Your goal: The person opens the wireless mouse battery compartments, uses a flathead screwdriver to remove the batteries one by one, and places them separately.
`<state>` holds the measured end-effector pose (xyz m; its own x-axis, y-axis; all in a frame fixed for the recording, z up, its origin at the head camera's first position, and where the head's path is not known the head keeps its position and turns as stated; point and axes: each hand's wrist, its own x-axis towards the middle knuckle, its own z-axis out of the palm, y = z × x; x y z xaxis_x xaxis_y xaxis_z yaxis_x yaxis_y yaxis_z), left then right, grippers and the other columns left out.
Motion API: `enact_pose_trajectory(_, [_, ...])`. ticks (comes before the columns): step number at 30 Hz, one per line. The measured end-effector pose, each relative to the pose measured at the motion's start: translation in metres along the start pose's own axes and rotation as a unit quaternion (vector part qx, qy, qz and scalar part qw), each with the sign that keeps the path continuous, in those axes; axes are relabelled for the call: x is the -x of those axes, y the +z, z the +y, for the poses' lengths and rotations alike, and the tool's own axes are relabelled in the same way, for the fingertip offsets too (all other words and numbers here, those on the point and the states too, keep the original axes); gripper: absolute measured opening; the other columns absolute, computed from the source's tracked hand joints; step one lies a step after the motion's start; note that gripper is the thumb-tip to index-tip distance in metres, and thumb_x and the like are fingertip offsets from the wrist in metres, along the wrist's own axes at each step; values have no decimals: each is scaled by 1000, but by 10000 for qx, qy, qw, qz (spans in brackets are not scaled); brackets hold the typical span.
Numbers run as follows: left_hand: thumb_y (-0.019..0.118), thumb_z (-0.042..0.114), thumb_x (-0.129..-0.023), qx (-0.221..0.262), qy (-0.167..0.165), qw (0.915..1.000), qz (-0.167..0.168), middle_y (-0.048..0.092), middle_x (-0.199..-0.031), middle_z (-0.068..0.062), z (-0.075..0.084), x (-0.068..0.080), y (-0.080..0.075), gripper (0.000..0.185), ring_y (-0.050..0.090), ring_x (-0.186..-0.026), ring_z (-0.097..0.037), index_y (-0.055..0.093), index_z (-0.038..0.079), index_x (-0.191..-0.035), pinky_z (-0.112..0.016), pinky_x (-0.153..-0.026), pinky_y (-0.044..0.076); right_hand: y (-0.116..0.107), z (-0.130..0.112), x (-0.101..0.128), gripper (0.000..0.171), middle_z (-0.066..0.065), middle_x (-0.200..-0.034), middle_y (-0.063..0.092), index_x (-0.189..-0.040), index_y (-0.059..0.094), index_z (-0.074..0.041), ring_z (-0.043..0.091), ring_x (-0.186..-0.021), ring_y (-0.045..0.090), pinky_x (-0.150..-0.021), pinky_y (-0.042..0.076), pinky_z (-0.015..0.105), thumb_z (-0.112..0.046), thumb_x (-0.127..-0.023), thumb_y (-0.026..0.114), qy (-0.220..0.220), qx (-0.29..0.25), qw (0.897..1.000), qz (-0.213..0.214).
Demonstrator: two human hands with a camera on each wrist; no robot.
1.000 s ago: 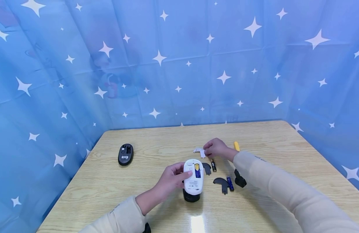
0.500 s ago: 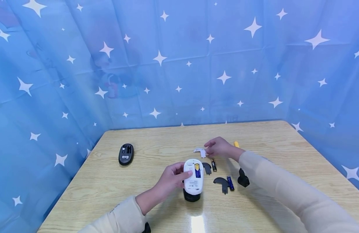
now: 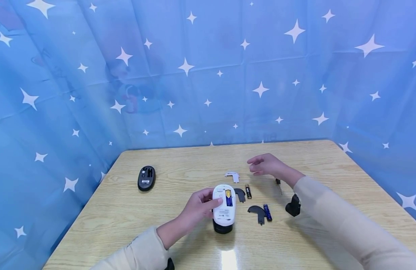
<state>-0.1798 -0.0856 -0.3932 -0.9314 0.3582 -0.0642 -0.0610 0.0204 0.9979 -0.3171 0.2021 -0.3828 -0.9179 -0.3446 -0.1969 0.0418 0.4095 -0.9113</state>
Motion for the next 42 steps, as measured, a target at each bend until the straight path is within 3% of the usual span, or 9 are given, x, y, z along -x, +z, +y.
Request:
enact_pose_trajectory(11, [68, 16, -91, 148, 5, 9999, -23, 63, -103, -9, 0, 0, 2, 42, 62, -90, -18, 59, 0, -128, -31, -71, 59, -37, 13, 19, 52, 34, -139, 40, -143, 33, 12, 42, -126, 46, -101, 46, 46, -6, -100, 53, -23, -268, 9994, 207])
enact_pose_trajectory(23, [68, 15, -91, 186, 83, 9998, -72, 64, -101, -9, -1, 0, 3, 41, 62, -88, -18, 59, -1, -128, -28, -67, 58, -67, 34, 33, 53, 35, -140, 38, -141, 34, 14, 43, -124, 47, -100, 46, 47, -15, -101, 53, 174, 177, 9963, 817])
enact_pose_trajectory(27, [67, 15, -91, 196, 83, 9997, -78, 63, -101, -9, 0, 1, 3, 41, 62, -88, -18, 59, -1, -128, -29, -68, 58, -70, 41, 32, 52, 31, -137, 45, -140, 36, 14, 38, -117, 54, -96, 49, 45, -15, -100, 54, 401, 368, 9946, 886])
enact_pose_trajectory(36, [68, 15, -91, 135, 28, 9999, -42, 64, -102, -9, 1, 1, 4, 40, 63, -89, -19, 60, -1, -127, -32, -70, 59, -72, 52, 22, 55, 30, -133, 49, -140, 34, 17, 20, -98, 65, -88, 55, 36, -12, -98, 57, 606, -29, 9945, 858])
enact_pose_trajectory(42, [68, 15, -91, 146, -13, 9999, -35, 64, -102, -9, 1, 1, 4, 40, 62, -89, -18, 60, -1, -127, -30, -70, 58, -71, 55, 16, 56, 20, -116, 61, -138, 36, 17, 15, -83, 66, -78, 57, 32, -15, -98, 59, 789, 25, 9925, 929])
